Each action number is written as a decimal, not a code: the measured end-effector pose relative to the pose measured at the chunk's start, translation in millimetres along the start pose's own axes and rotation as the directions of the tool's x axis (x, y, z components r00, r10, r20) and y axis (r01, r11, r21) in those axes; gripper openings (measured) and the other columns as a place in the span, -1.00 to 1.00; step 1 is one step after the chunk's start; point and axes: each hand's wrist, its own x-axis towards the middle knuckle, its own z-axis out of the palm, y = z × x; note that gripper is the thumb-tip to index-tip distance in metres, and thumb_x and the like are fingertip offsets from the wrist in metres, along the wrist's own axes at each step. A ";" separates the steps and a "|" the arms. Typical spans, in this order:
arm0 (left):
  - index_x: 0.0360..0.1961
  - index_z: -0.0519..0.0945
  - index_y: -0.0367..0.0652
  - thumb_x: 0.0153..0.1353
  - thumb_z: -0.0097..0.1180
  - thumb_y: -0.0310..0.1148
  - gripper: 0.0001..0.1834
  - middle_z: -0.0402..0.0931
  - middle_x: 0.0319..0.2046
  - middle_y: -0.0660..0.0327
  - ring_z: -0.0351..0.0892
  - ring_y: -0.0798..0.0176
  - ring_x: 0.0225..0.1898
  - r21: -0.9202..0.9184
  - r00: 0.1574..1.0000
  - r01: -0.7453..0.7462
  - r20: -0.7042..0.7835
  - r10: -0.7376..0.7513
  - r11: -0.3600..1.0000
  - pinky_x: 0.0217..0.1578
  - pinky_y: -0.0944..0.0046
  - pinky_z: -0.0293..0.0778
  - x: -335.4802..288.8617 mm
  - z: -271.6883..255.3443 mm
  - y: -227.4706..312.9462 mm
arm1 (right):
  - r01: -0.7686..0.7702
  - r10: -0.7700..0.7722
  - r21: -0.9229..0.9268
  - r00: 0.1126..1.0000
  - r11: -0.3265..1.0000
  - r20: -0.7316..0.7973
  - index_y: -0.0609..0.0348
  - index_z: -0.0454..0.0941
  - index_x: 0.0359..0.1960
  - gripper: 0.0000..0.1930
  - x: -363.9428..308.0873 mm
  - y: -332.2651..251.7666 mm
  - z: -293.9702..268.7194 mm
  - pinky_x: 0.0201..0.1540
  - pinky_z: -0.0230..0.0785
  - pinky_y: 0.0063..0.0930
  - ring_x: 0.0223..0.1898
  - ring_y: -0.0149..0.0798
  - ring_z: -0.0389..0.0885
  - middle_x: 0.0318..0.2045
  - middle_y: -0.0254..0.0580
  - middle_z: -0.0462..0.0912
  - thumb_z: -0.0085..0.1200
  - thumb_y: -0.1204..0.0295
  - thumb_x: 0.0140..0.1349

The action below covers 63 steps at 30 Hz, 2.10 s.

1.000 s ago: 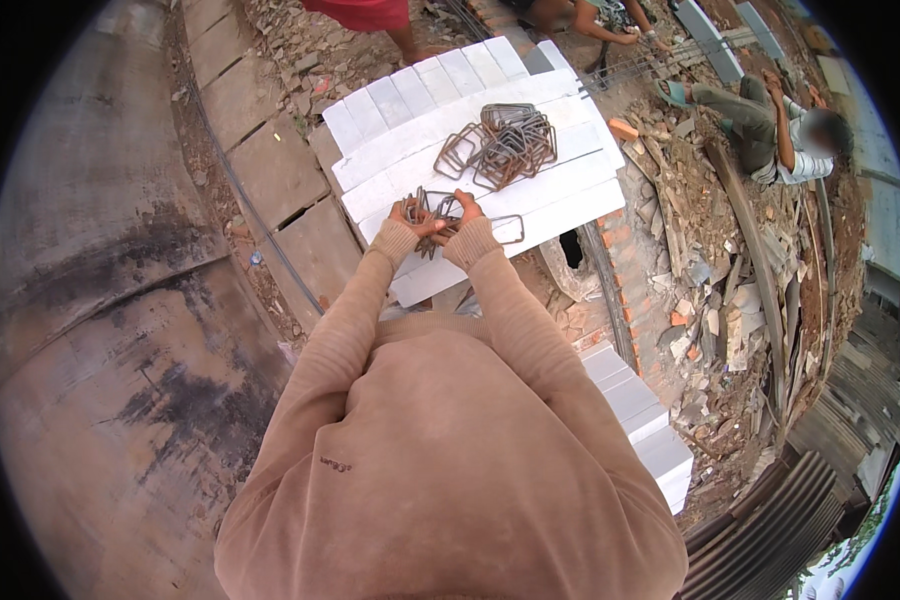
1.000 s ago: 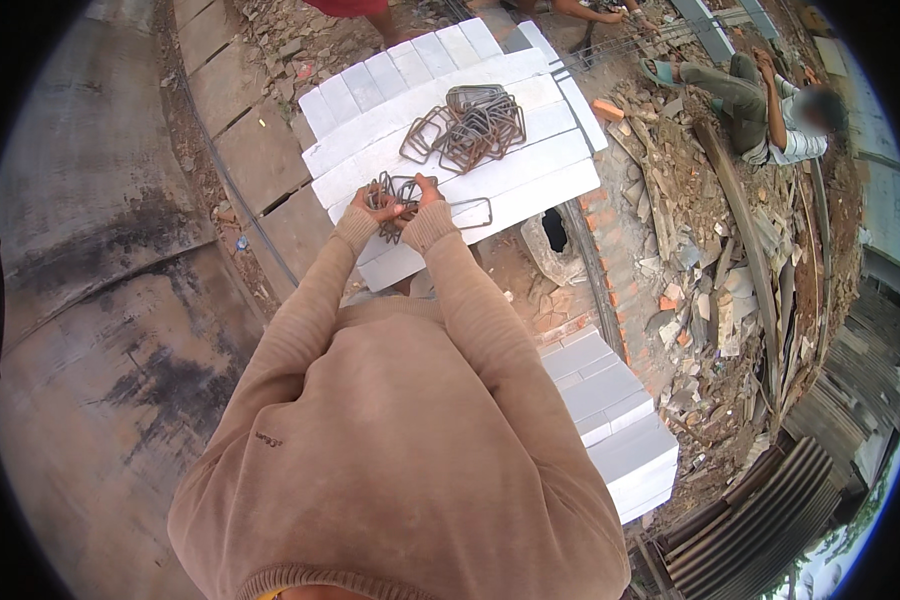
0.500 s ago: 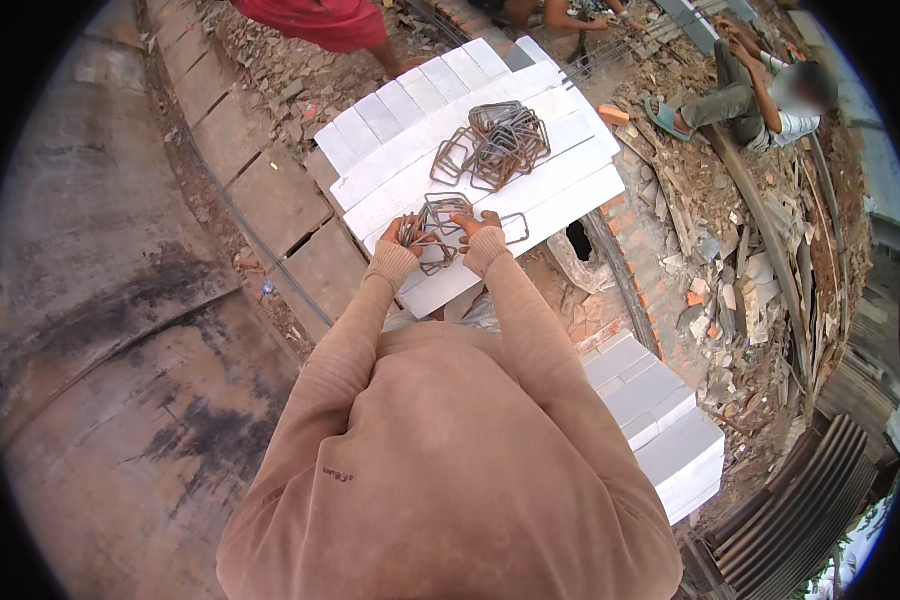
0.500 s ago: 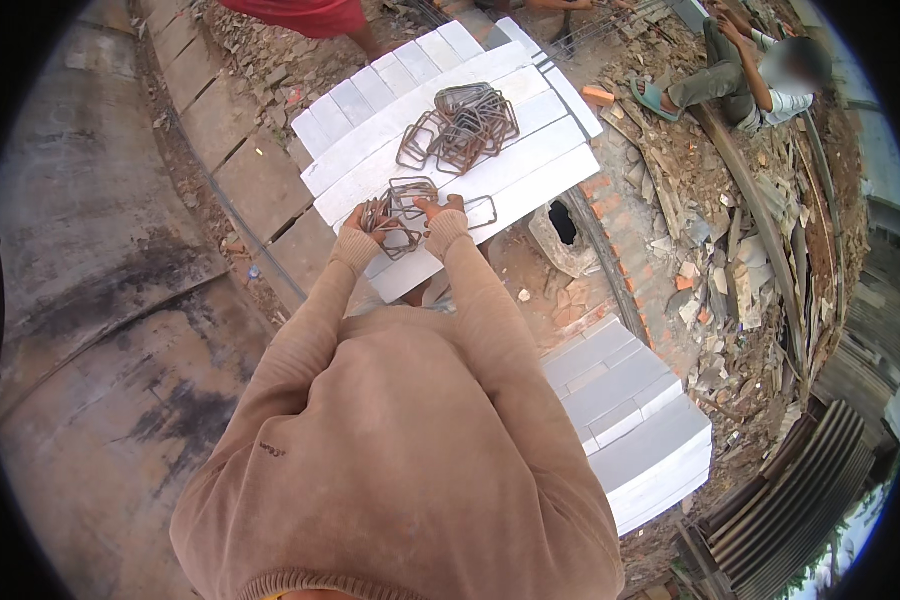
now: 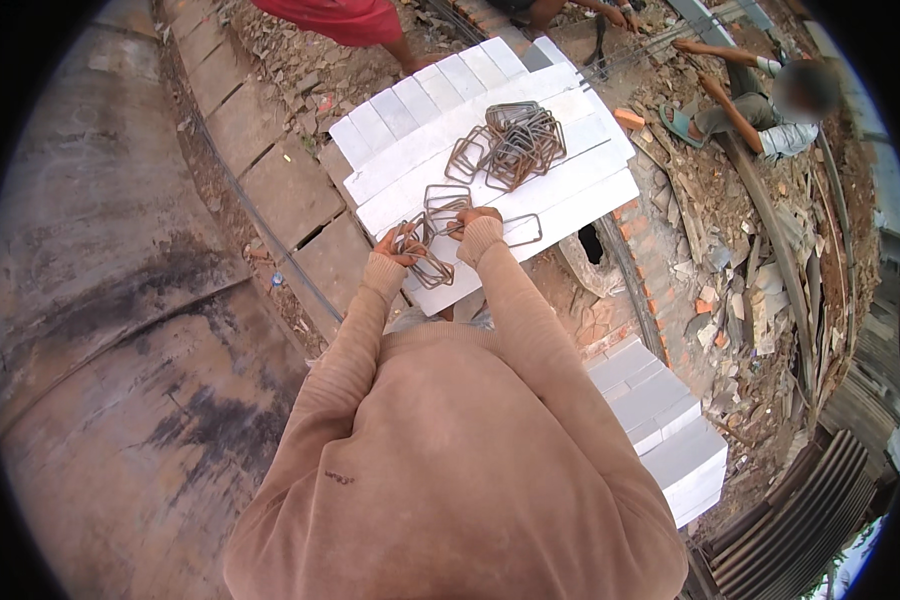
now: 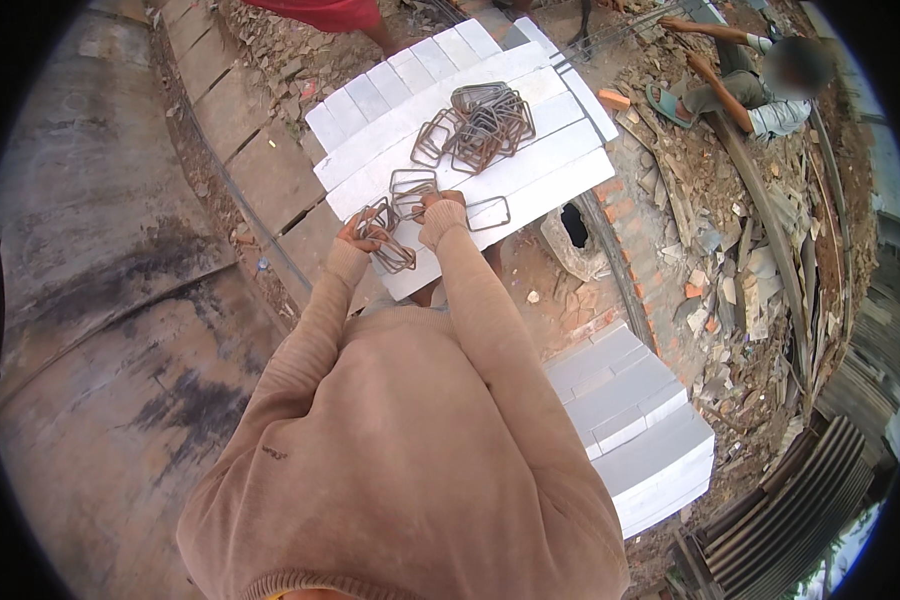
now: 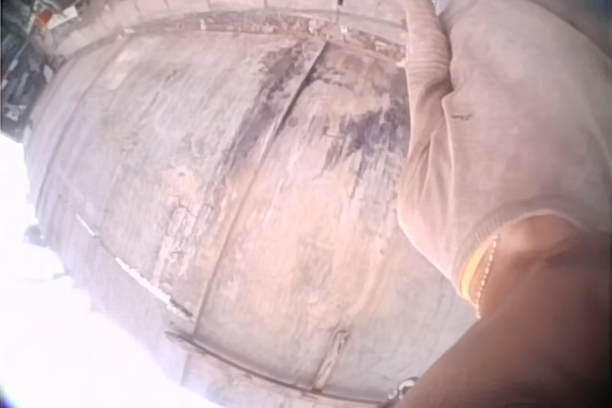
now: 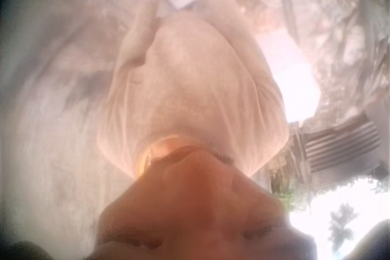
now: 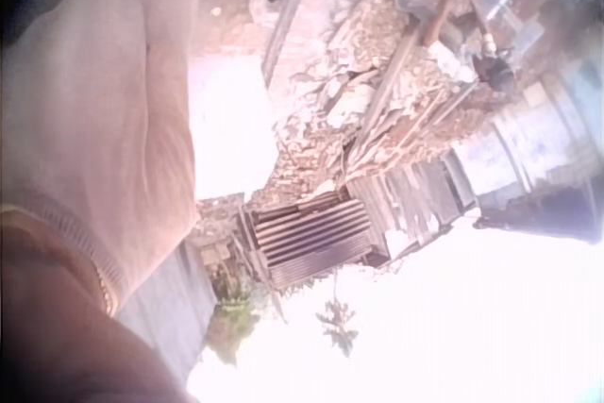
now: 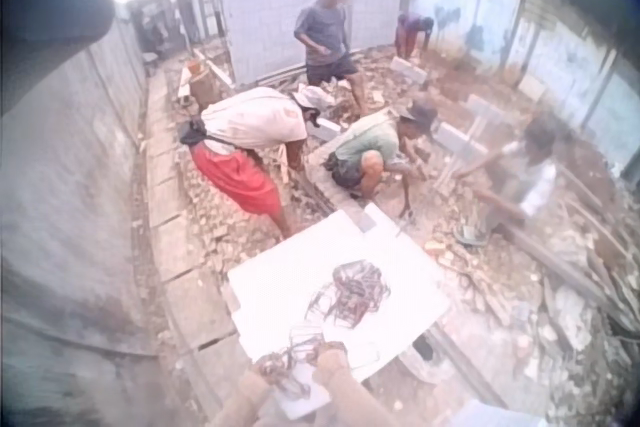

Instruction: The person sorts through and arranges small metal wire stirrups on top of a stack of white blocks at a construction site.

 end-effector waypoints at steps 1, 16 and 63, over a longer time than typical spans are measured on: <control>0.16 0.32 -0.21 -0.19 -0.05 -0.86 -0.24 0.58 -0.31 0.06 0.58 0.21 -0.21 -0.045 1.000 -0.023 -0.001 0.023 0.999 -0.15 0.33 0.46 -1.9 -5.2 -1.8 | 0.022 -0.024 0.162 1.000 0.987 0.006 0.45 0.45 -0.28 -0.81 -5.0 -2.8 4.8 -0.33 0.61 -0.34 -0.40 -0.20 0.63 -0.40 0.01 0.58 0.11 0.67 0.05; 0.16 0.31 -0.30 -0.17 -0.07 -0.87 -0.27 0.56 -0.19 -0.06 0.57 0.00 -0.12 -0.404 0.994 -0.034 -0.110 -0.011 0.914 -0.03 0.20 0.46 -19.1 -12.4 32.8 | -0.142 -0.049 0.487 0.932 0.862 0.359 0.27 0.35 -0.42 -0.95 -57.1 -22.5 -23.3 -0.56 0.31 -0.48 -0.64 -0.41 0.33 -0.61 -0.28 0.37 -0.09 0.58 0.06; -0.47 0.44 -0.24 0.04 0.00 -0.62 -0.95 0.55 -0.49 0.11 0.57 0.20 -0.41 0.732 0.864 -0.468 0.259 0.432 0.495 -0.41 0.29 0.45 -15.9 124.4 94.0 | -0.240 -0.103 0.642 0.887 0.728 0.450 0.16 0.28 -0.25 -0.83 -76.7 -88.2 -64.8 -0.78 -0.04 -0.68 -0.75 -0.52 0.15 -0.50 -0.22 0.41 -0.12 0.52 0.10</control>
